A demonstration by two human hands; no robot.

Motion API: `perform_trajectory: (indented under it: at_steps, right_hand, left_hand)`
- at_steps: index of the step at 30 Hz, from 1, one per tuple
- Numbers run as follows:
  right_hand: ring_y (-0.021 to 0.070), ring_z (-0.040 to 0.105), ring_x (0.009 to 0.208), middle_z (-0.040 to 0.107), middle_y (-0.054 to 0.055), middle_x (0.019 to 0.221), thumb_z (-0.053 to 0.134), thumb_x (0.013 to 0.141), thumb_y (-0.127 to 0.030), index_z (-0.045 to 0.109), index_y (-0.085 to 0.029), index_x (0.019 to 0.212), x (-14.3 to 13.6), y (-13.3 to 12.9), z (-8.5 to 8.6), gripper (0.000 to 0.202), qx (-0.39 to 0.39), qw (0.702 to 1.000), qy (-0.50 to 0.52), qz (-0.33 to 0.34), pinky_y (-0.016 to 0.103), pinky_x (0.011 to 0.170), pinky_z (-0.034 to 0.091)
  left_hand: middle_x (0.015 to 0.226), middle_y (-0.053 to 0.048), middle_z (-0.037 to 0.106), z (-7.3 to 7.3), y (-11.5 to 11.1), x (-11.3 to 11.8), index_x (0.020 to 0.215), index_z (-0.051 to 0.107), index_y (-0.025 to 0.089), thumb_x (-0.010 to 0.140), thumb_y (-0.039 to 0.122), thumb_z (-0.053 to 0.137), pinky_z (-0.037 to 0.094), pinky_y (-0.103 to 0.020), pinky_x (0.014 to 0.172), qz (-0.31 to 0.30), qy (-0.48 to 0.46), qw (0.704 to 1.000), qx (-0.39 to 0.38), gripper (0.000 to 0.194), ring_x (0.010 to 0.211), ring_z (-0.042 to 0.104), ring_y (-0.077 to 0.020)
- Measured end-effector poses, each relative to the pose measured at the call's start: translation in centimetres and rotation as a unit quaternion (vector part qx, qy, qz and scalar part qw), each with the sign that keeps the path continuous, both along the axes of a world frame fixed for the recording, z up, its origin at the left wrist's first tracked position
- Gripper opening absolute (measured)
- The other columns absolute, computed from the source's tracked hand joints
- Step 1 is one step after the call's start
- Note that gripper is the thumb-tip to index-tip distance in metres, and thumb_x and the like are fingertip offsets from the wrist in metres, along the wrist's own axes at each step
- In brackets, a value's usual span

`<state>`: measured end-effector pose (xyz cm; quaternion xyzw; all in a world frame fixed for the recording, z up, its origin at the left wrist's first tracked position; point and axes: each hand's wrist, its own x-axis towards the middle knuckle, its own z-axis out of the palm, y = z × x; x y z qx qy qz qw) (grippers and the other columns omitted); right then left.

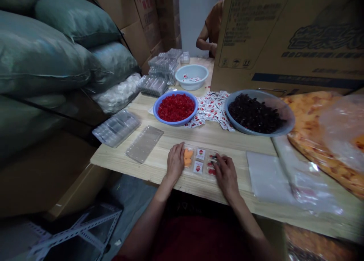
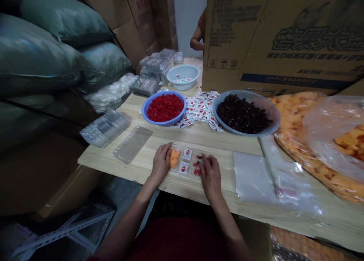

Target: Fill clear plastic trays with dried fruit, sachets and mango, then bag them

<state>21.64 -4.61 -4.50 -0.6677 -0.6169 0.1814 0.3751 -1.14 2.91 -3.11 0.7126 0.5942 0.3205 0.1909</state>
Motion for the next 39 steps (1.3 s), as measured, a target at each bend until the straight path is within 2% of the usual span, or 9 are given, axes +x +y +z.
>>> perform_trajectory:
  at_steps: [7, 12, 16, 18, 24, 27, 30, 36, 39]
  right_hand:
    - [0.0234, 0.062, 0.085, 0.063, 0.008, 0.098, 0.056, 0.091, -0.048, 0.037, -0.019, 0.153, -0.2, -1.3, 0.3, 0.071, -0.061, 0.99, 0.122, -0.048, 0.047, 0.085, 0.055]
    - [0.0208, 0.068, 0.08, 0.069, 0.003, 0.097, 0.079, 0.074, -0.051, 0.042, -0.023, 0.149, 0.4, -3.1, 0.7, 0.088, -0.109, 0.901, 0.407, -0.1, 0.039, 0.078, 0.058]
    - [0.0251, 0.072, 0.091, 0.073, 0.006, 0.11, 0.088, 0.064, -0.045, 0.064, -0.025, 0.126, 1.6, -3.9, 1.6, 0.07, -0.186, 0.8, 0.566, -0.073, 0.039, 0.084, 0.058]
    - [0.0254, 0.073, 0.091, 0.075, 0.007, 0.105, 0.088, 0.066, -0.043, 0.069, -0.024, 0.114, 2.2, -4.0, 2.4, 0.056, -0.211, 0.777, 0.591, -0.047, 0.039, 0.085, 0.057]
    - [0.0209, 0.072, 0.087, 0.074, 0.007, 0.108, 0.088, 0.067, -0.037, 0.067, -0.022, 0.109, 3.6, -2.7, 5.1, 0.049, -0.204, 0.791, 0.577, 0.002, 0.033, 0.079, 0.057]
    - [0.0209, 0.072, 0.087, 0.074, 0.008, 0.109, 0.088, 0.067, -0.04, 0.063, -0.022, 0.113, 4.2, -2.0, 5.6, 0.055, -0.224, 0.793, 0.567, 0.02, 0.034, 0.078, 0.057]
    - [0.0236, 0.072, 0.092, 0.073, 0.009, 0.112, 0.086, 0.066, -0.045, 0.06, -0.022, 0.118, 4.5, -2.0, 5.6, 0.061, -0.233, 0.804, 0.547, 0.03, 0.037, 0.081, 0.057]
    - [0.0217, 0.072, 0.084, 0.074, 0.005, 0.098, 0.085, 0.065, -0.048, 0.06, -0.024, 0.116, 4.5, -2.8, 4.6, 0.062, -0.212, 0.827, 0.521, 0.006, 0.037, 0.078, 0.057]
    - [0.0203, 0.07, 0.078, 0.073, 0.002, 0.088, 0.084, 0.065, -0.051, 0.058, -0.022, 0.124, 5.5, -3.3, 4.3, 0.07, -0.178, 0.864, 0.471, -0.012, 0.034, 0.074, 0.055]
  left_hand:
    - [0.096, -0.01, 0.065, 1.4, -1.7, -0.7, 0.104, 0.063, 0.017, 0.095, 0.035, 0.05, 0.047, -0.037, 0.086, -0.013, -0.012, 0.997, -0.074, 0.024, 0.091, 0.06, -0.023]
    - [0.088, -0.005, 0.063, 1.5, -4.1, -0.1, 0.099, 0.063, 0.017, 0.092, 0.04, 0.056, 0.045, -0.031, 0.078, -0.016, -0.166, 0.978, -0.124, 0.025, 0.081, 0.058, -0.0179]
    - [0.093, -0.006, 0.067, 1.0, -4.6, 0.9, 0.11, 0.064, 0.016, 0.083, 0.049, 0.069, 0.048, -0.029, 0.078, -0.017, -0.395, 0.886, -0.242, 0.043, 0.083, 0.062, -0.017]
    - [0.107, -0.008, 0.069, 1.4, -4.7, 1.2, 0.121, 0.063, 0.017, 0.077, 0.046, 0.077, 0.048, -0.031, 0.087, -0.016, -0.484, 0.823, -0.296, 0.054, 0.096, 0.064, -0.0192]
    - [0.115, -0.012, 0.069, 3.8, -4.8, 1.2, 0.12, 0.066, 0.015, 0.073, 0.028, 0.083, 0.052, -0.035, 0.091, -0.133, -0.559, 0.655, -0.491, 0.052, 0.097, 0.068, -0.0219]
    - [0.119, -0.012, 0.069, 4.1, -4.9, 1.2, 0.125, 0.063, 0.019, 0.073, 0.021, 0.082, 0.056, -0.041, 0.089, -0.122, -0.572, 0.605, -0.541, 0.056, 0.099, 0.07, -0.0254]
    - [0.119, -0.013, 0.07, 3.8, -5.6, 1.6, 0.126, 0.063, 0.02, 0.073, 0.016, 0.081, 0.057, -0.042, 0.088, -0.091, -0.574, 0.588, -0.563, 0.056, 0.102, 0.07, -0.0271]
    - [0.114, -0.013, 0.073, 3.5, -7.1, 2.9, 0.126, 0.064, 0.017, 0.073, 0.013, 0.08, 0.059, -0.033, 0.08, -0.021, -0.57, 0.603, -0.558, 0.056, 0.09, 0.073, -0.0232]
    - [0.112, -0.013, 0.074, 3.4, -7.3, 3.4, 0.124, 0.064, 0.015, 0.072, 0.009, 0.08, 0.06, -0.032, 0.078, 0.017, -0.581, 0.599, -0.55, 0.055, 0.085, 0.074, -0.0213]
